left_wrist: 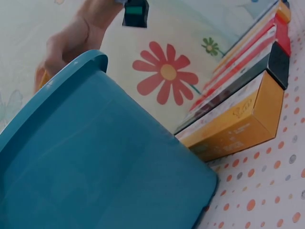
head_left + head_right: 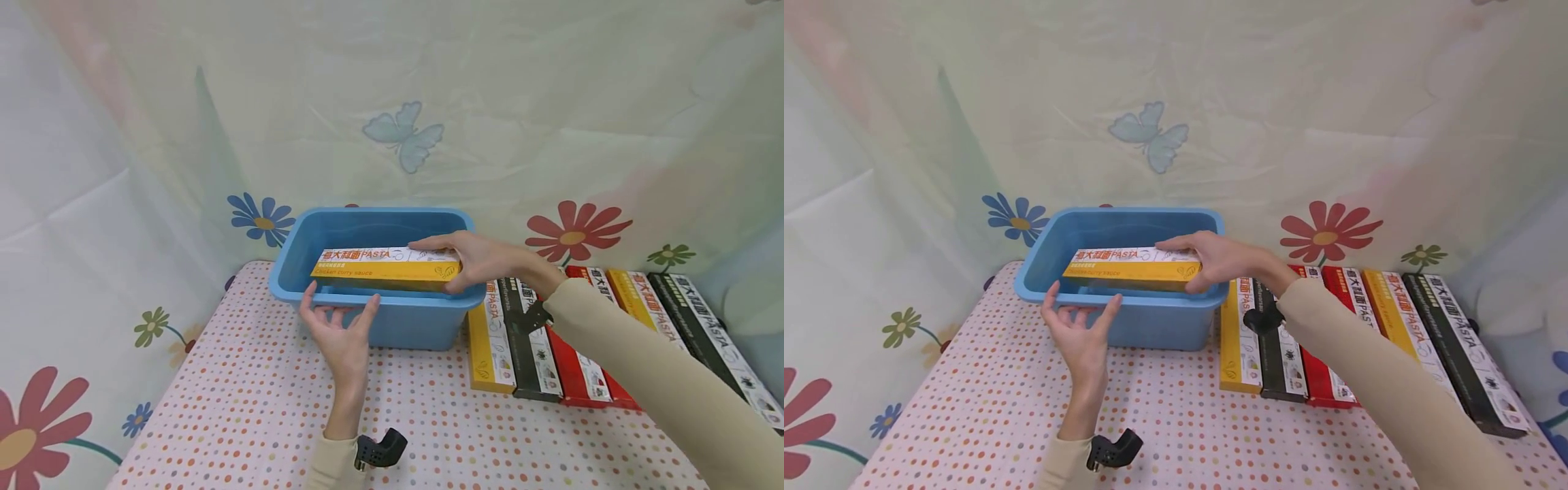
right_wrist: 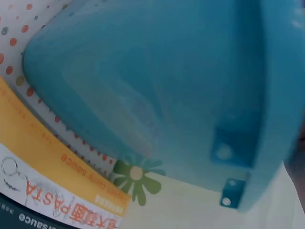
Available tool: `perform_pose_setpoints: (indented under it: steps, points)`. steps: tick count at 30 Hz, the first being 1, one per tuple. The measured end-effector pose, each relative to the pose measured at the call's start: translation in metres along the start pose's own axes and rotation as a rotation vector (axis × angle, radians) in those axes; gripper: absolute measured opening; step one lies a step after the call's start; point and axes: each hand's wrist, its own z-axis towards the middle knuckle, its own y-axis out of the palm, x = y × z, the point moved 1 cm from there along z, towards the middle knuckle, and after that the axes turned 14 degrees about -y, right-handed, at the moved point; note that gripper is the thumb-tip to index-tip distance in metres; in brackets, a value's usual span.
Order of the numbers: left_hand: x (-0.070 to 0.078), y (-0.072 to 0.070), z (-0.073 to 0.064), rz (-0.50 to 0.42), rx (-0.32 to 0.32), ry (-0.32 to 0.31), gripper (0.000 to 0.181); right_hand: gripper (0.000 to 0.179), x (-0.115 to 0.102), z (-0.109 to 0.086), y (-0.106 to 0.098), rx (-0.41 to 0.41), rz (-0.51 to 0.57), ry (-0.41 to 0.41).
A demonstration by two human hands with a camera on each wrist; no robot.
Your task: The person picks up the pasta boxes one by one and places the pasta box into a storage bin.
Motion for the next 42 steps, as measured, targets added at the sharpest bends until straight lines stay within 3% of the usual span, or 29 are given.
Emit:
perform_pose_setpoints:
  steps: [13, 26, 35, 42]
  points:
    - [0.0, -0.001, -0.001, -0.015, -0.015, 0.015, 0.097, 0.082, 0.01, 0.029, 0.013, -0.136, 0.055, -0.035]
    - [0.003, -0.005, -0.006, -0.018, -0.008, 0.008, 0.099, 0.083, 0.016, 0.04, 0.025, -0.203, 0.129, 0.013]
    - [0.003, -0.008, -0.005, -0.036, -0.01, 0.02, 0.098, 0.086, 0.014, 0.045, 0.024, -0.227, 0.109, 0.118]
    - [0.003, -0.009, -0.003, -0.035, -0.014, 0.027, 0.097, 0.085, 0.016, 0.048, 0.021, -0.26, 0.088, 0.143]
